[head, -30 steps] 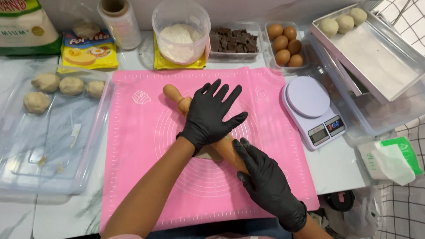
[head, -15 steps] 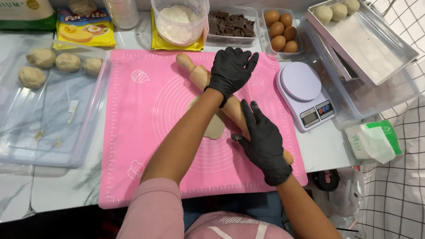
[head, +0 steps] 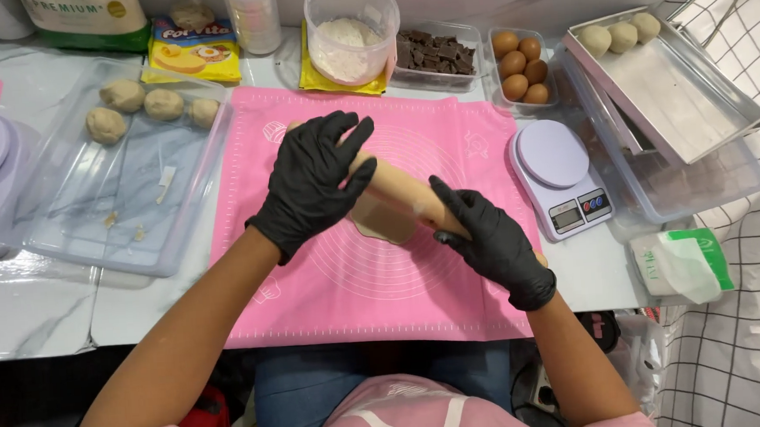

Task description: Rolling out small dough balls with a rolling pin and filling them with chocolate before sealing them.

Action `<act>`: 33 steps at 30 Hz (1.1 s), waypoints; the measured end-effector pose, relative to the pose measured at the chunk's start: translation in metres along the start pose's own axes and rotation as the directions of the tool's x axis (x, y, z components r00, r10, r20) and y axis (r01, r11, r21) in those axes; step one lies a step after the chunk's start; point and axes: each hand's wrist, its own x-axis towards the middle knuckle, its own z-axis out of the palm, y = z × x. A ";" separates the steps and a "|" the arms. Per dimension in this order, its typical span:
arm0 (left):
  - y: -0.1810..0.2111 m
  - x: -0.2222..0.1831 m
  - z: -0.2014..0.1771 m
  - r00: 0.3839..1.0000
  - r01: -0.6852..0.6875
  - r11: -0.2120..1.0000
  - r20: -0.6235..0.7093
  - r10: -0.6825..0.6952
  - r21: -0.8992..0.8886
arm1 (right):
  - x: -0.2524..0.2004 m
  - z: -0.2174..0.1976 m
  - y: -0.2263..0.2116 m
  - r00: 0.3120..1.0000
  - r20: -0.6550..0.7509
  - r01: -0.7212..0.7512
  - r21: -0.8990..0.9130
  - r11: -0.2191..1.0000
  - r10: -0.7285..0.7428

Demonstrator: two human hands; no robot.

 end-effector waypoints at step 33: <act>0.007 -0.042 0.067 0.983 -0.044 0.999 0.179 0.040 0.017 | 0.043 0.042 0.043 0.878 -0.130 0.410 -0.290 0.865 -0.460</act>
